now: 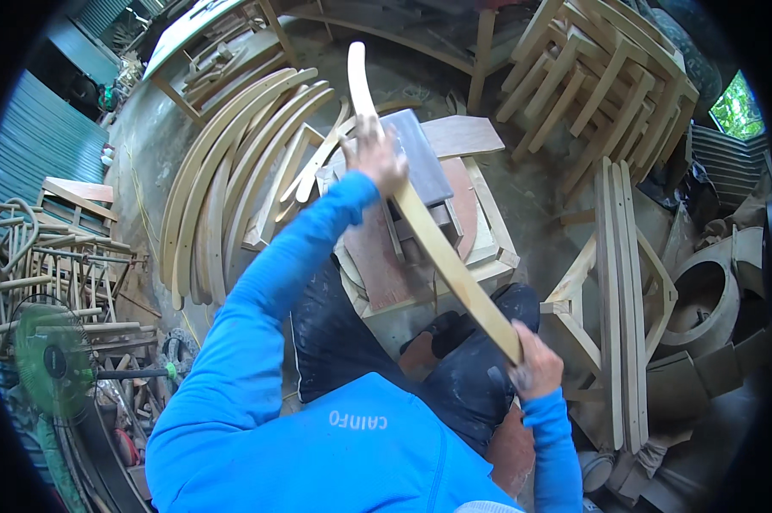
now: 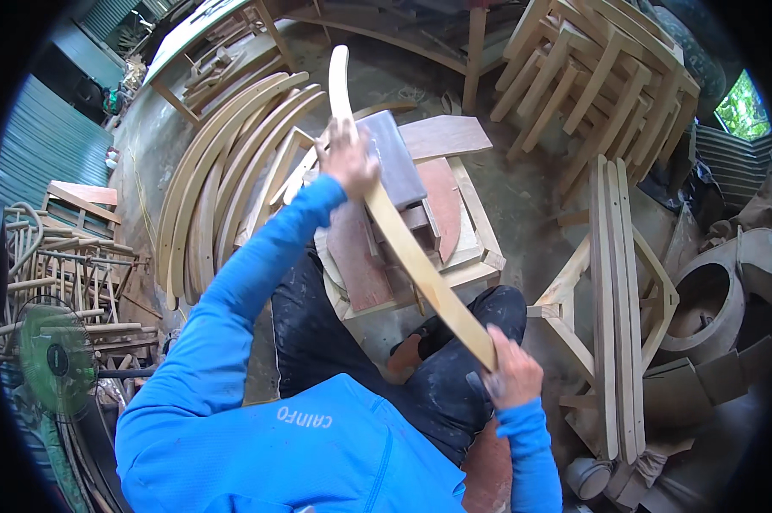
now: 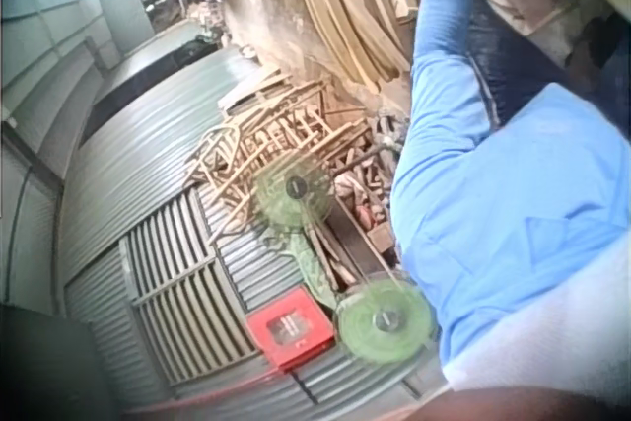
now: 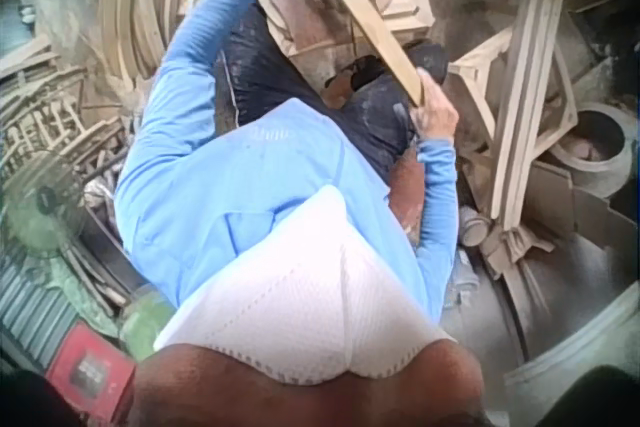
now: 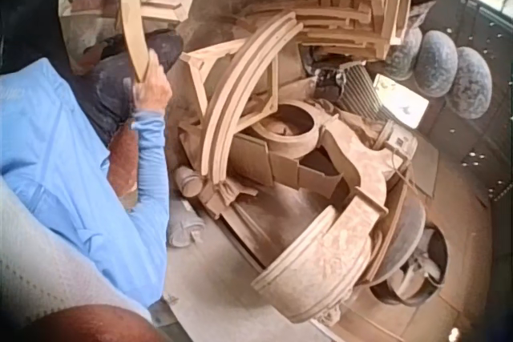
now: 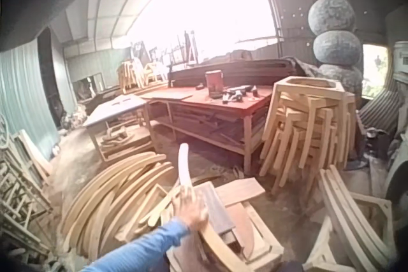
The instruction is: Sanding curved wooden furniture components using a manual sanding block in a workshop.
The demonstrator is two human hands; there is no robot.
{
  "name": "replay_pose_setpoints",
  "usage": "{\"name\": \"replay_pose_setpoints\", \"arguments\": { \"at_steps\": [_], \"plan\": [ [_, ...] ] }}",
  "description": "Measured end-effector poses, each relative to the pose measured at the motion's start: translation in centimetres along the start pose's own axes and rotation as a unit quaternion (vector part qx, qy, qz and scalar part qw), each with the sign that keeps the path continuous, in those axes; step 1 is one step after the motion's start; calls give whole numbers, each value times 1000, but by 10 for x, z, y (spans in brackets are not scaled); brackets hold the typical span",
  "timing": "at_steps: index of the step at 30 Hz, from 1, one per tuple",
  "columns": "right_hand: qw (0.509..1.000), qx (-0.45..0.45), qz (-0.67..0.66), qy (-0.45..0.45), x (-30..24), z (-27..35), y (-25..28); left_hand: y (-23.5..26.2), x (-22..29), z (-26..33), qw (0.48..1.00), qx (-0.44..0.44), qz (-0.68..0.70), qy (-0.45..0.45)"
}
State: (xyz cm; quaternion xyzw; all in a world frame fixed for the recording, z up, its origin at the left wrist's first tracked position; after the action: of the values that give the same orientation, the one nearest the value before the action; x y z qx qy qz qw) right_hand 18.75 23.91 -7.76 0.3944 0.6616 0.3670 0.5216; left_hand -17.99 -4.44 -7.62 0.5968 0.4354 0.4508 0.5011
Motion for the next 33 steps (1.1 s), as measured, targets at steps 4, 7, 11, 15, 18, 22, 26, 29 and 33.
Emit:
{"name": "replay_pose_setpoints", "arguments": {
  "at_steps": [4, 7, 11, 15, 18, 22, 26, 29, 33],
  "plan": [
    [1000, 29, 6, -5, 14, 74, 13, 34, 53, 135, 891, -72, 56, -444],
    [998, 37, 57, 8, 13, 93, 47, 34, 78, 179, 799, 7, 61, -598],
    [988, 86, 121, 47, 14, 78, 74, 29, 89, 169, 789, 81, 18, -609],
    [987, 91, 120, 56, 11, 88, 76, 37, 92, 176, 801, 58, 16, -596],
    [992, 99, 77, 28, 19, 133, 58, 41, 107, 198, 780, 76, 75, -616],
    [995, 91, 34, -13, 20, 196, 42, 39, 116, 224, 757, 86, 100, -639],
    [978, 146, 147, 27, 5, 193, 97, 65, 123, 221, 764, 187, 71, -614],
    [845, 432, 311, -47, -26, 168, 144, 135, 149, 194, 752, 340, 107, -554],
    [850, 516, 97, 38, -46, 94, 168, 260, 150, 156, 659, 543, 200, -481]
  ]
}}
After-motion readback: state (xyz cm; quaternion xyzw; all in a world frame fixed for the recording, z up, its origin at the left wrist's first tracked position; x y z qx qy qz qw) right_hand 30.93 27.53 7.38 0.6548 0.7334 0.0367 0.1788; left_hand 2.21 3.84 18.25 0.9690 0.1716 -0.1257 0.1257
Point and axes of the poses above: each hand's wrist, its own z-axis away from the middle knuckle, its own y-axis out of the back of the hand, x = y × z, the point moved 3 cm from there along -z, towards the middle knuckle, and after that the axes turned 2 degrees about y, right-handed, at the moved point
